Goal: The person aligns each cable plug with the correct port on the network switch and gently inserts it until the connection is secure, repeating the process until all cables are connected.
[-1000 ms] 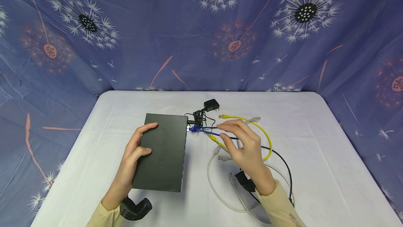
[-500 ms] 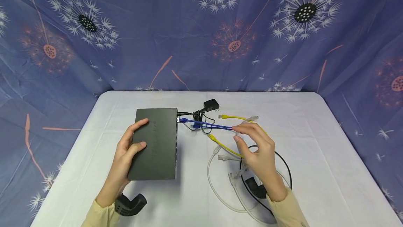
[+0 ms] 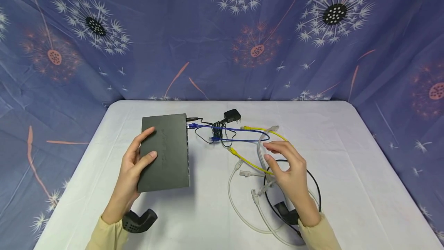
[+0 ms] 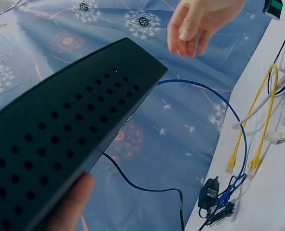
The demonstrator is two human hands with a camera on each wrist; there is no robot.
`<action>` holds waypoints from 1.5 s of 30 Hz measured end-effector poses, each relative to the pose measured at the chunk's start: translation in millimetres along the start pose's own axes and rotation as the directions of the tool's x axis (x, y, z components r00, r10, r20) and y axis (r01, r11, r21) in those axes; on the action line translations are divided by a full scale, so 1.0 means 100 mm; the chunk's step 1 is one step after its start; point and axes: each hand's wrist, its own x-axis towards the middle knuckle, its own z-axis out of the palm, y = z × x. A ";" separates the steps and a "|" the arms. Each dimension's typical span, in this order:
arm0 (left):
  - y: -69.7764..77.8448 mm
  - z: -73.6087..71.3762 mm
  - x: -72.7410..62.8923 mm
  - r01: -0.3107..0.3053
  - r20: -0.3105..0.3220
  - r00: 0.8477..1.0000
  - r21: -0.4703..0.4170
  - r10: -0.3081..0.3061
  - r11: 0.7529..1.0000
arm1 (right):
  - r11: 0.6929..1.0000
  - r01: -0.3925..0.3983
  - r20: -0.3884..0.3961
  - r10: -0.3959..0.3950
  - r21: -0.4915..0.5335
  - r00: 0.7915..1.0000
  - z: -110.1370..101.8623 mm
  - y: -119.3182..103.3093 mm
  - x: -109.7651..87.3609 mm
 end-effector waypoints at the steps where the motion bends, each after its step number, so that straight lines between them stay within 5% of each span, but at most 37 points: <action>1: 0.00 0.00 0.00 0.002 -0.006 1.000 -0.001 -0.002 1.000 | 1.000 -0.008 0.004 0.008 -0.007 1.000 0.00 0.01 -0.01; 15: -0.01 -0.05 0.00 0.020 -0.012 1.000 -0.047 -0.021 0.999 | 0.991 -0.097 0.099 0.106 -0.092 0.989 0.10 0.33 -0.26; 24: -0.02 -0.08 -0.01 0.025 -0.029 0.999 -0.061 -0.027 0.998 | 0.960 -0.159 0.219 0.210 -0.230 0.953 0.19 0.79 -0.57; 38: -0.04 -0.06 -0.01 0.019 -0.037 0.999 -0.061 -0.021 0.998 | 0.907 -0.235 0.344 0.357 -0.348 0.868 0.39 0.89 -0.58; 45: -0.07 -0.05 -0.02 0.024 -0.030 0.999 -0.056 -0.026 0.998 | 0.910 -0.280 0.324 0.375 -0.304 0.868 0.44 0.90 -0.56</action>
